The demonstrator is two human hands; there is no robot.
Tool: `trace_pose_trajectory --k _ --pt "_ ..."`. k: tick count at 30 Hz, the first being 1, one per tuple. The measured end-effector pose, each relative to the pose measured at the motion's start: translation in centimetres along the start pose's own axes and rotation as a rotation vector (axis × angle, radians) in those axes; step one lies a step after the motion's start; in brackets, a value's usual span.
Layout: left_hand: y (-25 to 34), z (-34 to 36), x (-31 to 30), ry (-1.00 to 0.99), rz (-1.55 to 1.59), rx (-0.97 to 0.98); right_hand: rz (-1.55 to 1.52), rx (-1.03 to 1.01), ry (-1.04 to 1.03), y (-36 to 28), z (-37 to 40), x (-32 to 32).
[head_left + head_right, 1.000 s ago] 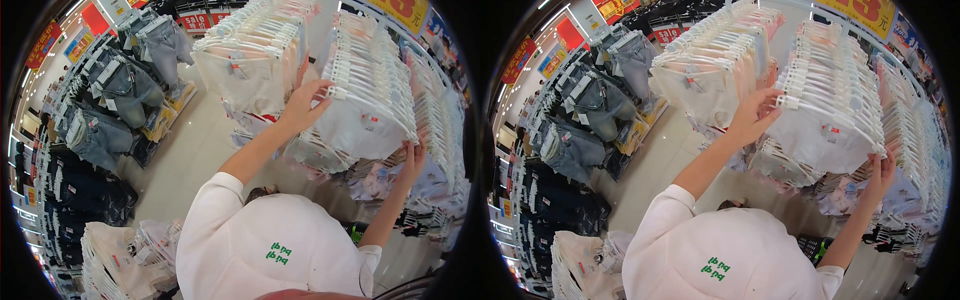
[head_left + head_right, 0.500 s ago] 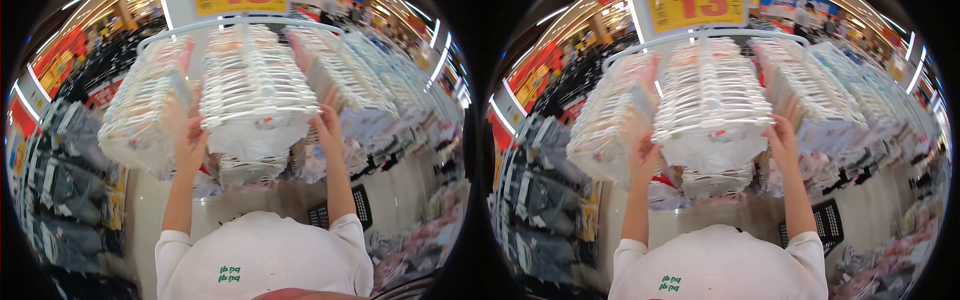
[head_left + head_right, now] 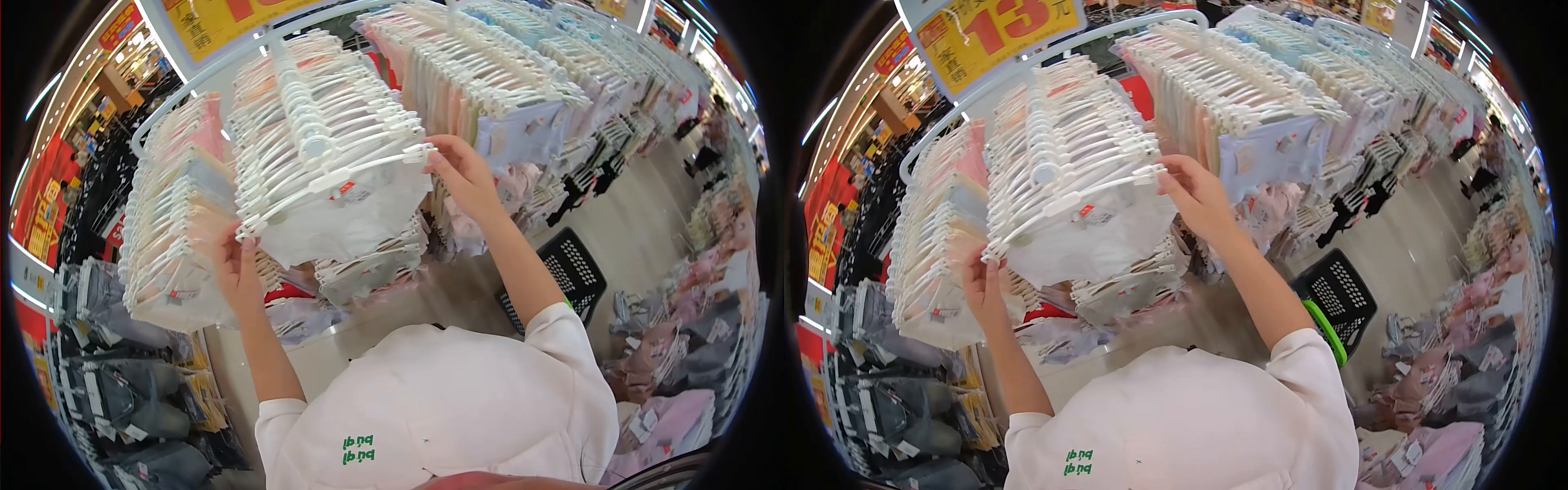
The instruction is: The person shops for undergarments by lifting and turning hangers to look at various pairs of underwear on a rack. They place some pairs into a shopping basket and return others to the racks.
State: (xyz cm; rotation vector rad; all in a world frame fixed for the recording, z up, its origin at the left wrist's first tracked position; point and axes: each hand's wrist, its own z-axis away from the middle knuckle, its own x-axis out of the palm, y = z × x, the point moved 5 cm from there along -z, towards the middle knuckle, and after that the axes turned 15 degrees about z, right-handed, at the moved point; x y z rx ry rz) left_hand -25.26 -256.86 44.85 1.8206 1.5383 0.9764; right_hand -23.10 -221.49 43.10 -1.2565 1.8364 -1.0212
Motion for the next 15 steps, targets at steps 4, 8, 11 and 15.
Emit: trace_pose_trajectory --k 4,8,11,15 --pt "-0.3 -0.2 0.1 0.015 -0.013 0.001 0.096 0.008 -0.015 0.0 0.3 0.1" --pt "-1.2 -0.1 -0.2 0.043 0.008 -0.005 0.204 -0.013 -0.035 0.2 1.9 -1.0" --pt "-1.9 0.1 -0.7 0.061 0.011 -0.005 0.465 0.146 -0.089 3.5 5.1 -3.2" --pt "-1.6 0.3 -0.2 0.096 -0.008 0.011 0.986 0.384 -0.214 13.9 14.1 -9.9"
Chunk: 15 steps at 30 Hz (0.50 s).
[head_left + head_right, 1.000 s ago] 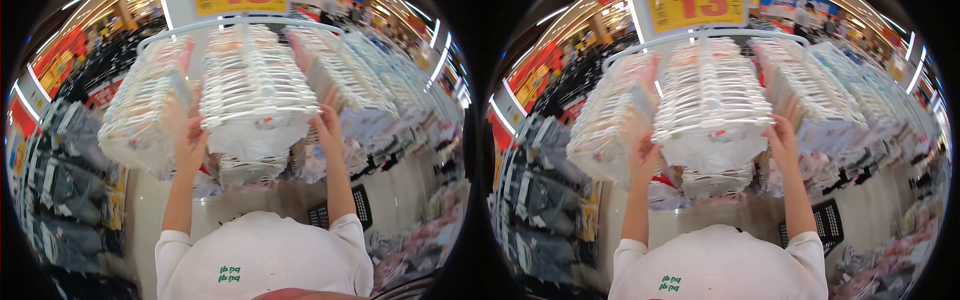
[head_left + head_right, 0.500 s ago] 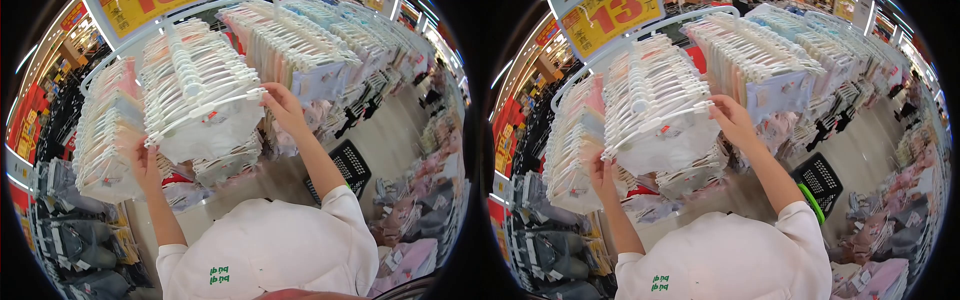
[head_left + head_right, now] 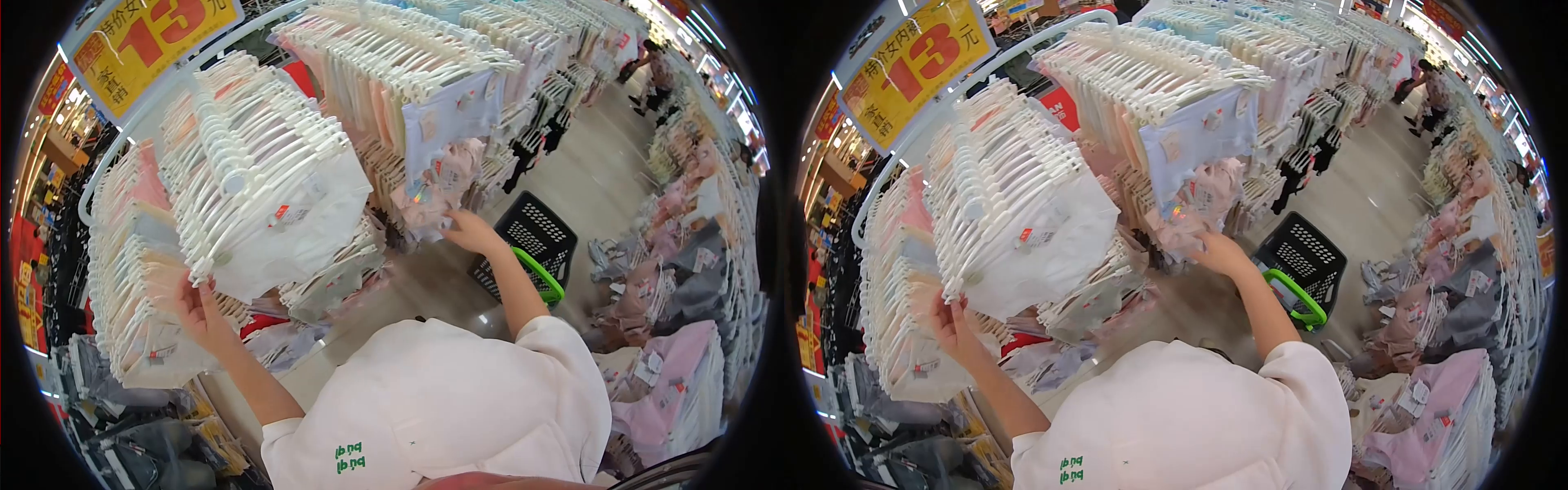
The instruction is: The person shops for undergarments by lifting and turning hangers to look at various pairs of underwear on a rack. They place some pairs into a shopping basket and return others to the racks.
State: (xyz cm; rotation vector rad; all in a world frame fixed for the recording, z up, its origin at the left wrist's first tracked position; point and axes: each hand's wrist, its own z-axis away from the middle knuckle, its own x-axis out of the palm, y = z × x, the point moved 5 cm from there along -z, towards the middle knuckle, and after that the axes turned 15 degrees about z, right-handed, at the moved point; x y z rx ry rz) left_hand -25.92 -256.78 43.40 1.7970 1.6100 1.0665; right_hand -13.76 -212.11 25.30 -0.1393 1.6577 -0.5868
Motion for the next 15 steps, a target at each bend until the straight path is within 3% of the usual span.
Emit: trace_pose_trajectory --k 1,3,5,8,9,14,15 --pt "0.1 0.2 0.2 -0.008 0.007 -0.008 0.193 0.084 -0.033 3.8 2.1 1.9" --pt "0.5 0.4 0.4 0.013 0.002 0.022 0.531 0.441 -0.171 8.8 6.9 2.8" --pt "0.6 0.7 0.1 0.022 -0.018 0.031 0.645 0.693 -0.137 13.4 11.5 4.1" --pt "1.1 1.6 -0.1 0.027 -0.047 0.032 0.554 0.758 -0.072 14.8 16.1 4.1" --pt "1.4 2.0 0.2 0.043 -0.051 0.06 0.634 0.656 0.055 14.1 16.7 3.8" --pt "1.4 3.3 0.4 0.05 -0.064 0.11 0.638 0.62 0.145 14.2 16.6 3.3" --pt "1.5 3.6 0.1 0.075 -0.146 0.231 0.619 0.649 0.13 14.5 16.3 3.3"
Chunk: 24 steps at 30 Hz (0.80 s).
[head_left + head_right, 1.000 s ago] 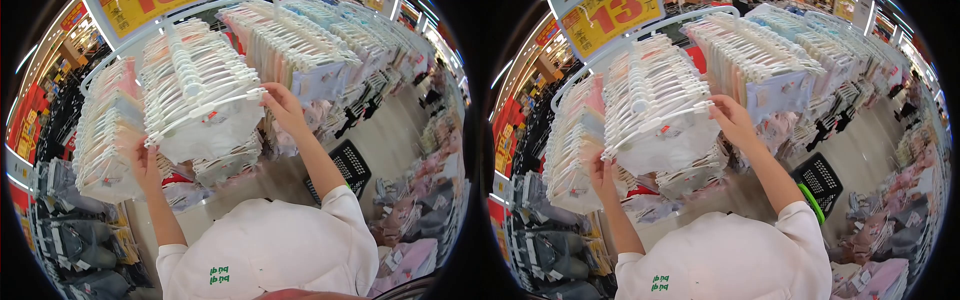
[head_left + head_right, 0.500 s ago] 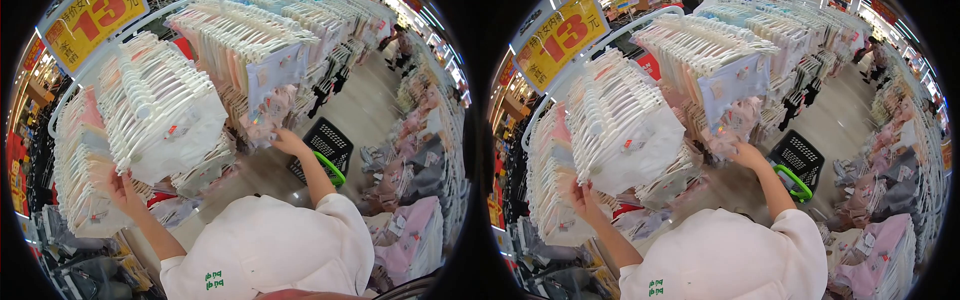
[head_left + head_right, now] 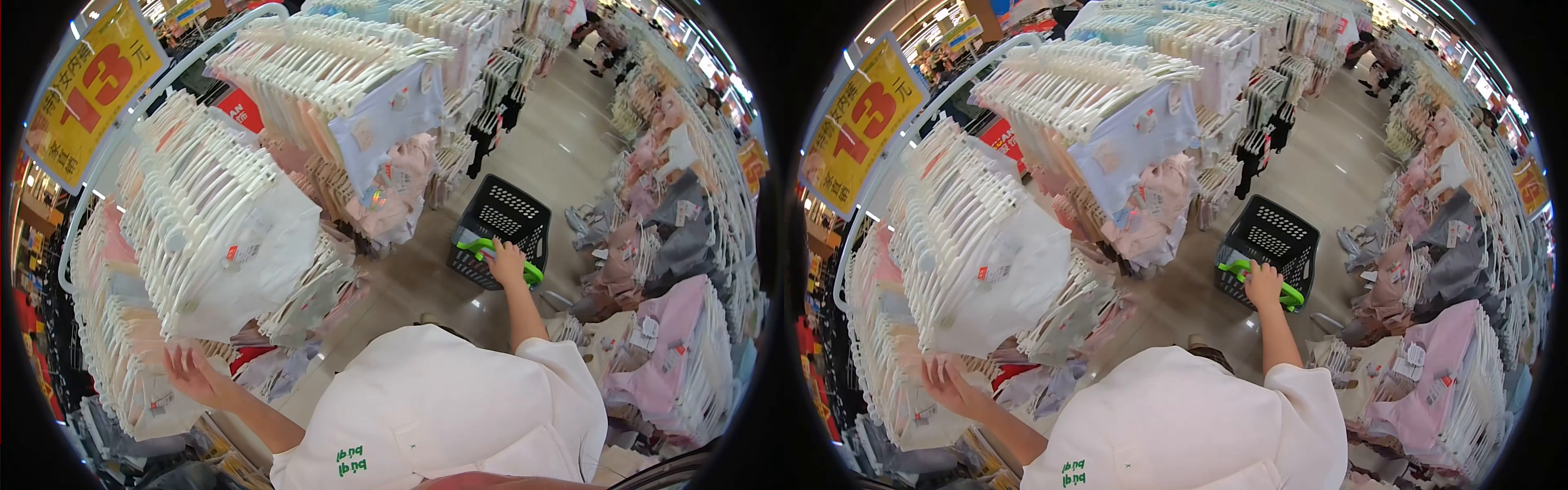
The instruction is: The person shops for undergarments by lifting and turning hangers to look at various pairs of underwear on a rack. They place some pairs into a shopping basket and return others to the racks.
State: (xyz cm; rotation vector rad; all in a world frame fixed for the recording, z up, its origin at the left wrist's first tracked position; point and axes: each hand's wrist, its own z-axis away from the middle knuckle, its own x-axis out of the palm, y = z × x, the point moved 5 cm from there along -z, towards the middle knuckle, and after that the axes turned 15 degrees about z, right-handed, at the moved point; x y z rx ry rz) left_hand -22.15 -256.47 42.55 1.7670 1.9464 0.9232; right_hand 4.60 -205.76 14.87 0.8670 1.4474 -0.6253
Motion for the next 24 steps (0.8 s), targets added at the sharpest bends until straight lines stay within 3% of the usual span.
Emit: trace_pose_trajectory --k 1,2,4,6,8,10,12,15,16,21,24 --pt "0.2 0.4 -0.2 0.027 -0.08 0.123 -0.01 0.021 -0.028 0.1 -0.3 0.3" --pt "0.0 0.7 -0.2 0.021 -0.072 0.124 0.006 0.015 0.054 0.1 -0.5 0.3" --pt "0.9 1.6 0.4 -0.004 -0.217 0.375 0.011 0.007 0.025 0.2 -0.9 0.9" --pt "0.6 2.0 1.6 -0.032 -0.196 0.359 0.014 -0.013 -0.004 0.5 -1.1 1.9" --pt "0.4 2.6 3.1 -0.064 -0.17 0.338 0.049 -0.049 0.13 0.7 -0.8 1.8" --pt "-0.1 3.1 3.8 -0.012 -0.14 0.223 0.05 -0.053 0.133 0.8 -0.7 1.3" --pt "0.3 3.8 5.8 -0.026 -0.124 0.206 -0.065 -0.081 -0.027 1.0 -0.7 1.5" --pt "0.5 5.3 9.0 -0.066 -0.096 0.176 -0.195 -0.152 0.063 1.3 -0.4 2.4" --pt "0.5 5.8 10.1 -0.095 -0.08 0.164 -0.254 -0.109 -0.034 1.5 -0.3 2.9" --pt "-1.9 10.1 14.2 -0.148 0.018 -0.022 -0.246 -0.202 -0.025 1.4 -1.4 3.5" --pt "-1.2 10.9 16.9 -0.335 -0.099 -0.024 -0.265 -0.133 -0.028 1.8 -2.5 2.7"
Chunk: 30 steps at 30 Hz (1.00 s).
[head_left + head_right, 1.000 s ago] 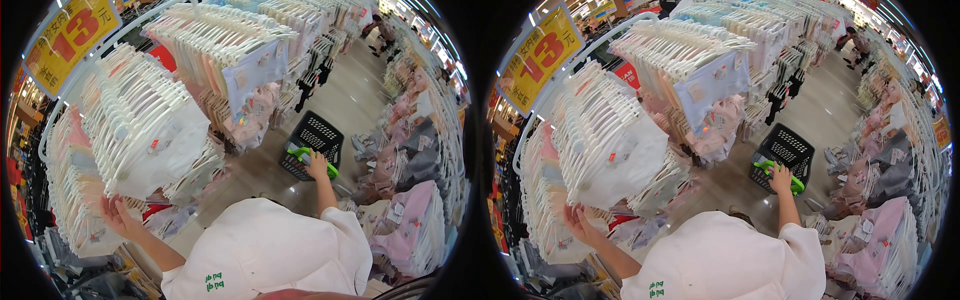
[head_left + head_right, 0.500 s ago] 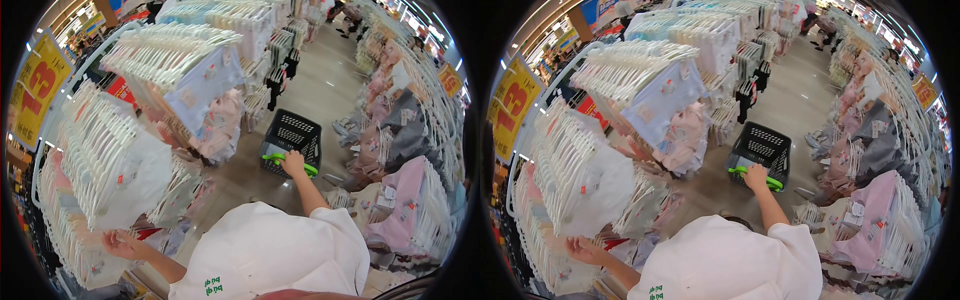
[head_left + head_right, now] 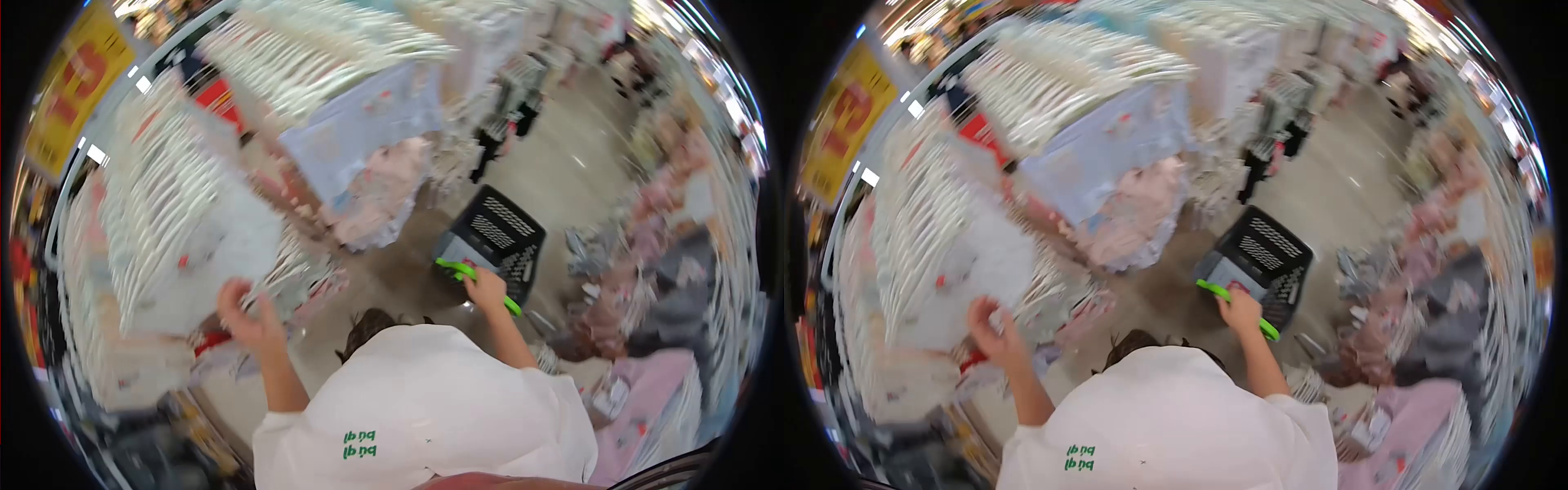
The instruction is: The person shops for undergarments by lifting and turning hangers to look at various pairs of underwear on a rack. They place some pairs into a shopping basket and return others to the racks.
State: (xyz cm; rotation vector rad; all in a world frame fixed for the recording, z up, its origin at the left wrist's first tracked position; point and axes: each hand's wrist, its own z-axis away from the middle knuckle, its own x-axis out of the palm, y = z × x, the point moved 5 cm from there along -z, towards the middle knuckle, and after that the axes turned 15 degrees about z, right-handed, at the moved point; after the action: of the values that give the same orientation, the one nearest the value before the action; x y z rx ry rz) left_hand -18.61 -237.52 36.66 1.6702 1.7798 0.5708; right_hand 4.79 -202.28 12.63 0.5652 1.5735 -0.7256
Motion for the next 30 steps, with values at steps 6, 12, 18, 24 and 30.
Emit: trace_pose_trajectory --k 6,12,18,24,30 --pt "0.6 -3.1 3.7 -0.228 -0.031 -0.019 0.024 0.003 -0.081 1.8 -1.9 1.0" --pt "1.4 -8.3 8.1 -0.33 0.098 0.078 -0.48 -0.133 0.076 0.9 -9.9 -4.0" --pt "3.5 -14.8 13.7 -0.313 0.016 0.218 -0.4 -0.345 0.786 -11.0 -20.5 -27.4" --pt "2.4 -15.7 15.5 -0.237 -0.064 0.487 -0.163 -0.715 0.938 -17.0 -25.3 -32.1" --pt "4.0 -14.3 15.4 -0.198 -0.139 0.635 -0.201 -0.738 0.984 -16.3 -27.2 -31.5"
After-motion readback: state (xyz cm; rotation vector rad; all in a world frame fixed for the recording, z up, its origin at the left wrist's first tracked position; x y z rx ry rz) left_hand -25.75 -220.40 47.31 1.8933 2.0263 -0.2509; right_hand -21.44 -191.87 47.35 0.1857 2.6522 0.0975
